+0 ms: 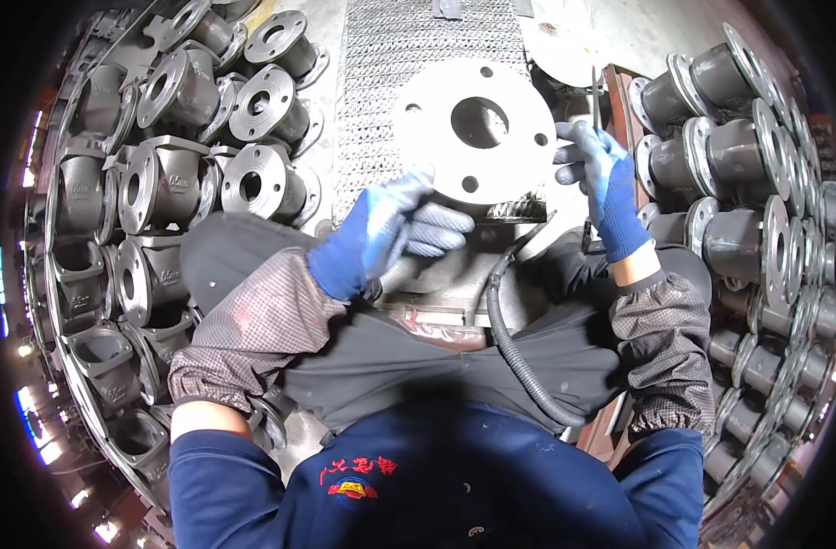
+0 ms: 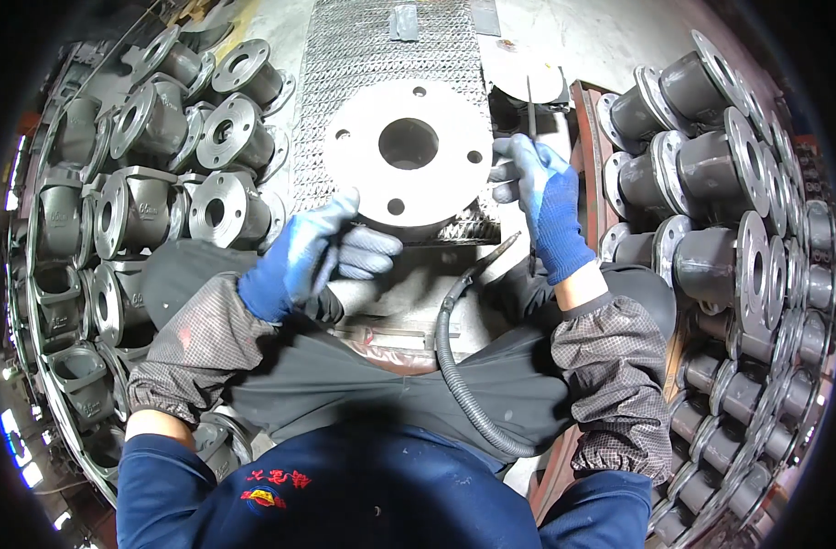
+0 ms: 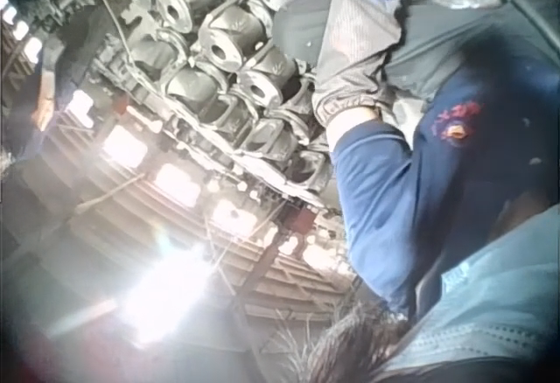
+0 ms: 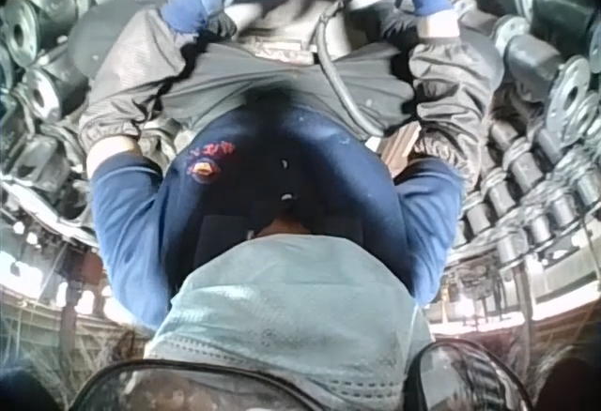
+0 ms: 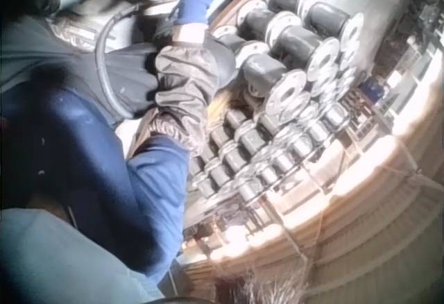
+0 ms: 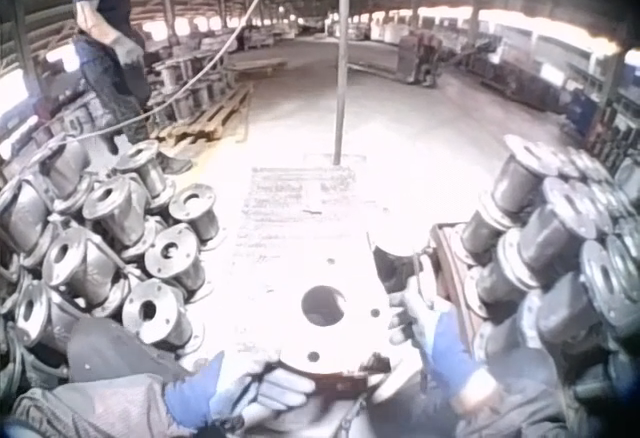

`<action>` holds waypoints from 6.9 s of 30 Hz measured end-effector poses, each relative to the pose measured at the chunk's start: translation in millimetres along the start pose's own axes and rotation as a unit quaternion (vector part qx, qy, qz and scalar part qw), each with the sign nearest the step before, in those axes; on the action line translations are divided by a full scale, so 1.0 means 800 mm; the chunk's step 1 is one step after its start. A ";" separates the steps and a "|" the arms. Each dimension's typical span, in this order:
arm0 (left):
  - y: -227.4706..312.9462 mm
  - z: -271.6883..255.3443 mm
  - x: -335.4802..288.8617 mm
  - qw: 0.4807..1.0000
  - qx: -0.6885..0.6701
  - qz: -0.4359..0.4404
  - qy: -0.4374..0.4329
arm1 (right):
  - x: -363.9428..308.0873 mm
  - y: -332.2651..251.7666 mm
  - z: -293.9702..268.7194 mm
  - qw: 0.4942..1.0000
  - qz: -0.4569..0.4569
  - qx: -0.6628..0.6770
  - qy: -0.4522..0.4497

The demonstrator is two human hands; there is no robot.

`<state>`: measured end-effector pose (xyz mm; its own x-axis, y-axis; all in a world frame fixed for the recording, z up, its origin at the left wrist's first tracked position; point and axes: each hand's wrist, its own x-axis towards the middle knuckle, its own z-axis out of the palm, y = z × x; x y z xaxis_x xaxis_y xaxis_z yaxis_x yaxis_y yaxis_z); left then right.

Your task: The person sits among stacks of metal components, picking up a large valve-like casting to check its surfaces and interior with a small tool. The person turns the object over several times to view all sides, traces internal and external edges with the tool, and sets it aside on a pallet before picking up another similar part.

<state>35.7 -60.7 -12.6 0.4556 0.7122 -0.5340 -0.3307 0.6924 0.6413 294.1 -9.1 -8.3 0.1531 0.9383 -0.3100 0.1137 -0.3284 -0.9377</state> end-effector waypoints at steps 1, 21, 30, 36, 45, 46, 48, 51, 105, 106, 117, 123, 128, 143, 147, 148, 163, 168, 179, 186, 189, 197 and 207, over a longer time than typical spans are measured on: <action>0.013 0.003 -0.002 0.999 0.012 0.014 0.028 | -0.002 -0.007 -0.003 0.999 0.027 0.002 -0.017; 0.086 -0.046 0.118 0.771 0.517 0.369 0.048 | 0.049 0.000 0.044 0.987 -0.068 0.032 0.140; 0.141 0.107 0.002 0.522 0.482 0.697 -0.099 | -0.165 -0.157 -0.048 0.852 -0.430 0.173 0.243; 0.052 0.261 -0.050 0.623 0.302 0.690 -0.212 | -0.267 -0.089 -0.161 0.519 -0.596 -0.257 0.556; -0.146 0.372 -0.024 0.901 0.356 0.055 -0.242 | -0.412 0.060 -0.226 0.772 -0.188 0.014 0.607; -0.180 0.369 -0.002 0.902 0.348 0.016 -0.256 | -0.415 0.101 -0.238 0.768 -0.145 0.056 0.621; -0.223 0.367 0.022 0.891 0.359 -0.036 -0.275 | -0.418 0.165 -0.250 0.762 -0.085 0.103 0.634; -0.255 0.367 0.052 0.853 0.425 -0.119 -0.279 | -0.415 0.206 -0.265 0.770 0.003 0.163 0.617; -0.402 0.675 0.356 0.174 0.765 0.429 -0.449 | -0.195 0.360 -0.652 0.568 0.317 -0.605 0.459; -0.405 0.671 0.356 0.172 0.763 0.431 -0.451 | -0.197 0.362 -0.654 0.566 0.319 -0.604 0.461; -0.416 0.671 0.344 0.139 0.786 0.455 -0.394 | -0.189 0.313 -0.623 0.550 0.444 -0.625 0.330; -0.399 0.672 0.349 0.124 0.770 0.455 -0.430 | -0.185 0.280 -0.588 0.579 0.431 -0.550 0.420; -0.427 0.662 0.344 0.160 0.780 0.480 -0.368 | -0.188 0.330 -0.605 0.468 0.429 -0.673 0.380; -0.363 0.427 0.241 0.383 0.806 0.287 -0.348 | -0.227 0.412 -0.548 0.615 0.161 -0.590 0.498; -0.243 0.423 0.140 0.519 0.667 0.457 -0.278 | -0.285 0.319 -0.361 0.812 0.046 -0.019 0.581; -0.227 0.419 0.129 0.543 0.587 0.545 -0.252 | -0.299 0.373 -0.357 0.826 0.014 0.008 0.564; 0.032 0.058 -0.076 0.550 0.485 0.626 0.267 | -0.227 0.050 -0.188 0.933 -0.095 -0.080 0.338; 0.108 -0.090 -0.142 0.611 0.522 0.385 0.454 | -0.166 -0.068 -0.125 0.919 -0.327 0.001 0.222; 0.205 -0.308 -0.166 0.566 0.496 -0.107 0.650 | -0.069 -0.138 -0.048 0.865 -0.472 -0.152 -0.072; 0.198 -0.419 -0.155 0.453 0.599 -0.075 0.656 | -0.024 -0.125 0.061 0.980 -0.171 0.043 -0.094; 0.201 -0.388 -0.139 0.480 0.590 -0.106 0.641 | -0.010 -0.096 0.110 0.969 -0.233 -0.067 -0.046; 0.195 -0.315 -0.133 0.507 0.662 -0.017 0.552 | 0.007 -0.088 0.126 0.986 -0.086 -0.053 -0.135; 0.123 -0.110 0.008 0.481 0.777 0.177 0.364 | 0.005 -0.066 0.089 0.980 -0.108 0.030 -0.165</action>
<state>-66.6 22.3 -1.5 0.0012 0.9974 0.0723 0.9951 -0.0083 0.0984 218.8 19.9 29.0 -0.1947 0.9725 -0.1278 0.0486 -0.1206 -0.9915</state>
